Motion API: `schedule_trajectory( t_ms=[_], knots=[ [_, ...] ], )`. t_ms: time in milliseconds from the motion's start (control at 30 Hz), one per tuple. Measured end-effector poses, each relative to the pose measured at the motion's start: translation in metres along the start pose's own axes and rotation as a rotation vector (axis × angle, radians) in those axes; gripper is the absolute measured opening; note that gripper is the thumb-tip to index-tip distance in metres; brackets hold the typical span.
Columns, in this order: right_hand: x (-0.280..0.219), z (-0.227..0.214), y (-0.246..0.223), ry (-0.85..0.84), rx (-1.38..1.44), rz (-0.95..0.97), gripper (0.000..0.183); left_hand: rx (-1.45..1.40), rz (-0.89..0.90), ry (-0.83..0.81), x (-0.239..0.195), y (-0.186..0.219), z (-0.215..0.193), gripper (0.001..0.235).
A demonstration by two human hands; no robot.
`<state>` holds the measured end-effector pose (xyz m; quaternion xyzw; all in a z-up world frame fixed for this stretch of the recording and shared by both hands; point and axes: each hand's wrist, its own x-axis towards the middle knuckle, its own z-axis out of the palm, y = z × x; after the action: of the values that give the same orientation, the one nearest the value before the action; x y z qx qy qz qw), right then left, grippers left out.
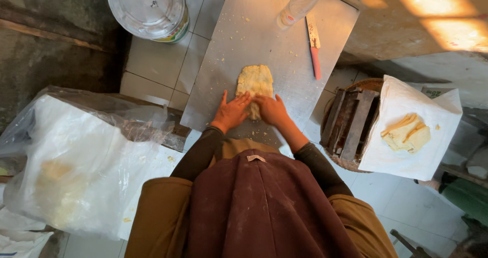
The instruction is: The person retrieves a piece of dough from a plastic container, places it on a metal table, and kneads it by hand before using a knife to cut it into smaller sections.
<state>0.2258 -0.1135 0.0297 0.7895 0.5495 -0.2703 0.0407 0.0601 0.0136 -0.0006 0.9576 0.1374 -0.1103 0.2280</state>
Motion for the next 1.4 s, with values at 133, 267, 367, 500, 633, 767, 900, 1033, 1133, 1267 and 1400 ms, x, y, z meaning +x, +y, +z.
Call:
schedule_trajectory(
  t_ms=[133, 267, 367, 500, 633, 767, 900, 1033, 1133, 1267, 1400],
  knots=[
    [0.027, -0.035, 0.046, 0.679, 0.665, 0.139, 0.044, -0.117, 0.038, 0.21, -0.015, -0.028, 0.009, 0.075],
    [0.081, -0.082, 0.097, 0.931, 1.097, 0.37, 0.091, -0.045, -0.042, 0.123, -0.033, -0.004, 0.006, 0.094],
    [0.109, -0.109, 0.11, 0.905, 1.216, 0.371, 0.109, -0.06, -0.131, 0.177, -0.029, 0.01, -0.005, 0.093],
    [0.148, -0.107, 0.119, 0.865, 1.205, 0.283, 0.106, 0.072, -0.166, 0.188, -0.017, 0.016, -0.017, 0.088],
    [0.181, -0.092, 0.138, 0.914, 1.178, 0.203, 0.091, 0.195, -0.199, 0.141, -0.002, 0.026, -0.029, 0.087],
    [0.195, -0.113, 0.14, 0.967, 1.167, 0.06, 0.085, 0.2, -0.255, -0.005, 0.011, 0.036, -0.038, 0.085],
    [0.183, -0.122, 0.126, 0.971, 1.026, 0.126, 0.071, 0.084, -0.17, 0.19, 0.007, 0.021, -0.019, 0.081],
    [0.132, -0.119, 0.114, 1.03, 0.527, -0.08, 0.071, -0.189, -0.14, 0.522, -0.021, 0.001, -0.006, 0.053],
    [0.068, -0.093, 0.074, 0.866, 0.361, -0.181, 0.07, -0.156, -0.115, 0.695, -0.059, -0.002, -0.02, 0.047],
    [-0.005, -0.053, 0.007, 0.474, 0.117, -0.145, 0.079, 0.074, -0.005, 0.773, -0.069, 0.002, -0.036, 0.052],
    [-0.045, -0.024, -0.025, 0.646, 0.078, -0.116, 0.077, 0.063, -0.065, 0.582, -0.055, 0.0, -0.021, 0.059]
  ],
)
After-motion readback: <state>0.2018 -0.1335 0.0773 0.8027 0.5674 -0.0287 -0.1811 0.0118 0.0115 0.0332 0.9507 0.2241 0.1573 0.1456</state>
